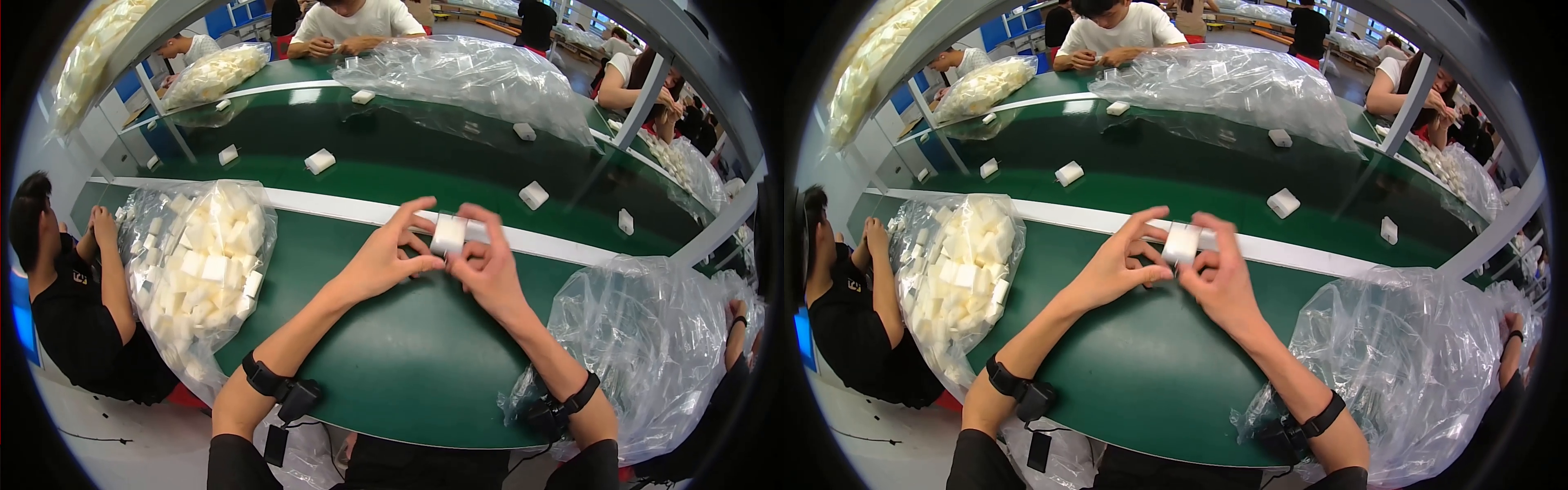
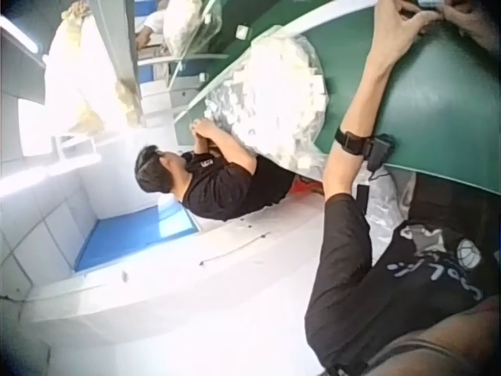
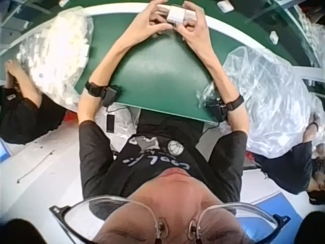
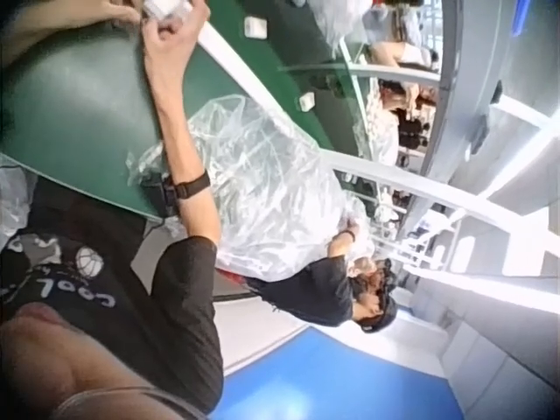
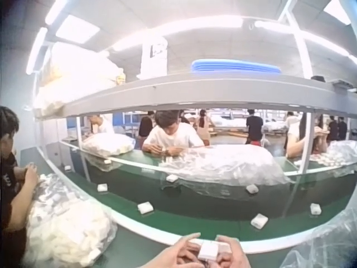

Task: Assembling and packaging small white rectangular components on a factory production line.

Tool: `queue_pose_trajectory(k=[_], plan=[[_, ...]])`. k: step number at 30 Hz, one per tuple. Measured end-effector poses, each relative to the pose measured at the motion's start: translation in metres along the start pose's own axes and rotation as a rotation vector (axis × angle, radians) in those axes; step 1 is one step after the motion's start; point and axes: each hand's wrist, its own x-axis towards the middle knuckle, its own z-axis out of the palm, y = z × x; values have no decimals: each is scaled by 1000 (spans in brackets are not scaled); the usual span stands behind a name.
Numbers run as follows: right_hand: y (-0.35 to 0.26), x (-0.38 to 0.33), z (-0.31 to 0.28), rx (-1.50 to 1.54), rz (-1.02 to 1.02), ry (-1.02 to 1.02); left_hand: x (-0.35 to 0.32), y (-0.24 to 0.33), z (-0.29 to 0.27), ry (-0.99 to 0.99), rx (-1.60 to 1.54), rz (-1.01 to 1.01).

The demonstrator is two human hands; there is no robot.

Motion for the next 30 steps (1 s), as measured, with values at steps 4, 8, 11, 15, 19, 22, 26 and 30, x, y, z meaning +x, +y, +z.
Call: queue_pose_trajectory(k=[4, 8, 11, 15, 19, 22, 26, 30], plan=[[16, 9, -9, -328, -218, 361, 8, -8, -1, 237, -88, 2], [13, -1, -12, -748, -320, 152, 12, -25, -23, 586, 748, 144], [9, -3, -4, -878, -453, 1, 17, -58, -59, 719, 971, 118], [11, -10, -3, -941, -503, 60, 48, -78, -99, 826, 1079, 3], [-16, -35, 11, -1146, -253, -127, 67, -97, -136, 783, 1170, -189], [-56, -81, 5, -1186, -131, -281, 72, -124, -146, 795, 1198, 68], [-112, -171, -4, -1187, 1, -240, 63, -113, -171, 748, 1094, 262], [-122, -254, -53, -1075, 251, 5, 58, -86, -145, 582, 1046, 369]])
